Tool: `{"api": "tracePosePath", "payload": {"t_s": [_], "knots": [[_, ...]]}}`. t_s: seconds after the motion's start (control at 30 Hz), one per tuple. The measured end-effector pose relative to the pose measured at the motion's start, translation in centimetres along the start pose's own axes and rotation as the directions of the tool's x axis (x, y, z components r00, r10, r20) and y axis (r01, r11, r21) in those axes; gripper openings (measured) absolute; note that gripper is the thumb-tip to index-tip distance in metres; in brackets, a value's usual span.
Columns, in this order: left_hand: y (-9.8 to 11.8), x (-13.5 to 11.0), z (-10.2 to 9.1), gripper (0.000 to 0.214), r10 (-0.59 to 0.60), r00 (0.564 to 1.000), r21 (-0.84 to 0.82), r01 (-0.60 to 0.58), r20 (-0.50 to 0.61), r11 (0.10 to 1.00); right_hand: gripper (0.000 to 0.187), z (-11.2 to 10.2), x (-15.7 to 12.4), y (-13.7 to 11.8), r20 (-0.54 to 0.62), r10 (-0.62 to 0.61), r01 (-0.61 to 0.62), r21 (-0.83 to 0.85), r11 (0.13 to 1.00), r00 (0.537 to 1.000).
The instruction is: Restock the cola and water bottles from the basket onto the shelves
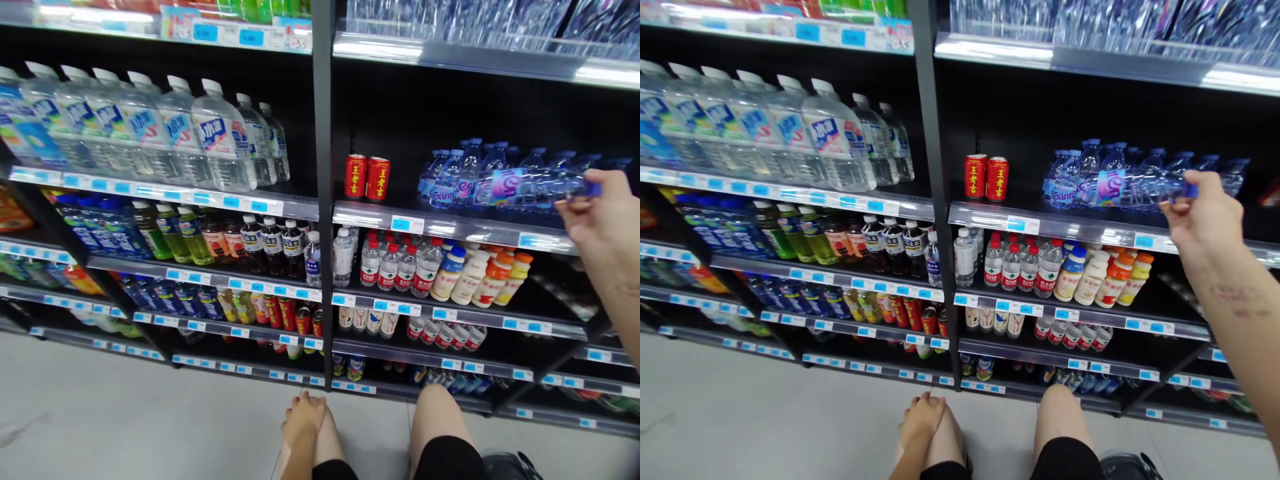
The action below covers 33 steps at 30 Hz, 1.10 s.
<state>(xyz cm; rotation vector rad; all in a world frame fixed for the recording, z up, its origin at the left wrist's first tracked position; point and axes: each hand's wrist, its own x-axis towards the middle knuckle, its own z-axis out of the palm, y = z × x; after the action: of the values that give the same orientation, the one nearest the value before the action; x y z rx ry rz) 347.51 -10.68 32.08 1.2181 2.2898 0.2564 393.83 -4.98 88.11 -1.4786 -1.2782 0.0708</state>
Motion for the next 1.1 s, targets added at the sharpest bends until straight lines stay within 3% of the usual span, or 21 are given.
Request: {"api": "tracePosePath", "payload": {"t_s": [0.1, 0.13, 0.3, 0.47, 0.53, 0.6, 0.7, 0.83, 0.97, 1.1], "knots": [[-0.1, 0.3, 0.1, 0.064, -0.005, 1.0, 0.001, 0.005, -0.007, 1.0, 0.069, 3.1, 1.4, -3.4, -0.209, 0.016, 0.0, 0.073, 0.997, 0.978], [-0.1, 0.3, 0.2, 0.064, -0.003, 1.0, 0.002, 0.003, -0.006, 1.0, 0.066, 4.1, 1.7, -4.1, -0.224, -0.018, 0.033, 0.064, 0.997, 0.974], [0.1, 0.5, 0.2, 0.062, 0.012, 1.0, 0.021, -0.012, 0.009, 1.0, 0.063, 7.4, 4.6, -4.8, -0.09, -0.227, 0.227, -0.008, 0.974, 0.97], [0.2, 0.7, 0.0, 0.062, 0.025, 1.0, 0.019, -0.025, 0.01, 1.0, 0.088, 9.0, 7.5, -5.0, -0.008, -0.221, 0.218, -0.141, 0.966, 0.975], [0.1, 0.8, -0.1, 0.064, 0.029, 0.999, 0.013, -0.029, 0.024, 0.999, 0.088, 9.5, 7.3, -5.6, 0.02, -0.243, 0.24, -0.24, 0.941, 0.97], [0.0, 0.8, -0.3, 0.066, 0.025, 0.999, 0.01, -0.025, 0.035, 1.0, 0.077, 9.9, 6.4, -6.1, 0.013, -0.304, 0.292, -0.326, 0.899, 0.952], [-0.2, 0.8, -0.4, 0.066, 0.012, 0.999, 0.008, -0.012, 0.042, 1.0, 0.066, 10.8, 5.0, -6.6, -0.001, -0.378, 0.354, -0.346, 0.869, 0.926], [-0.2, 0.9, -0.4, 0.065, 0.006, 0.999, 0.018, -0.007, 0.044, 1.0, 0.086, 11.8, 4.9, -6.4, 0.072, -0.364, 0.371, -0.212, 0.904, 0.929], [0.0, 0.8, -0.5, 0.065, 0.015, 0.999, 0.026, -0.016, 0.043, 1.0, 0.079, 12.0, 5.3, -6.8, 0.111, -0.381, 0.394, -0.16, 0.905, 0.918], [0.1, 0.6, -0.8, 0.063, 0.021, 0.999, 0.034, -0.022, 0.038, 0.999, 0.093, 12.5, 4.9, -8.3, 0.208, -0.225, 0.27, -0.22, 0.938, 0.952]]}}
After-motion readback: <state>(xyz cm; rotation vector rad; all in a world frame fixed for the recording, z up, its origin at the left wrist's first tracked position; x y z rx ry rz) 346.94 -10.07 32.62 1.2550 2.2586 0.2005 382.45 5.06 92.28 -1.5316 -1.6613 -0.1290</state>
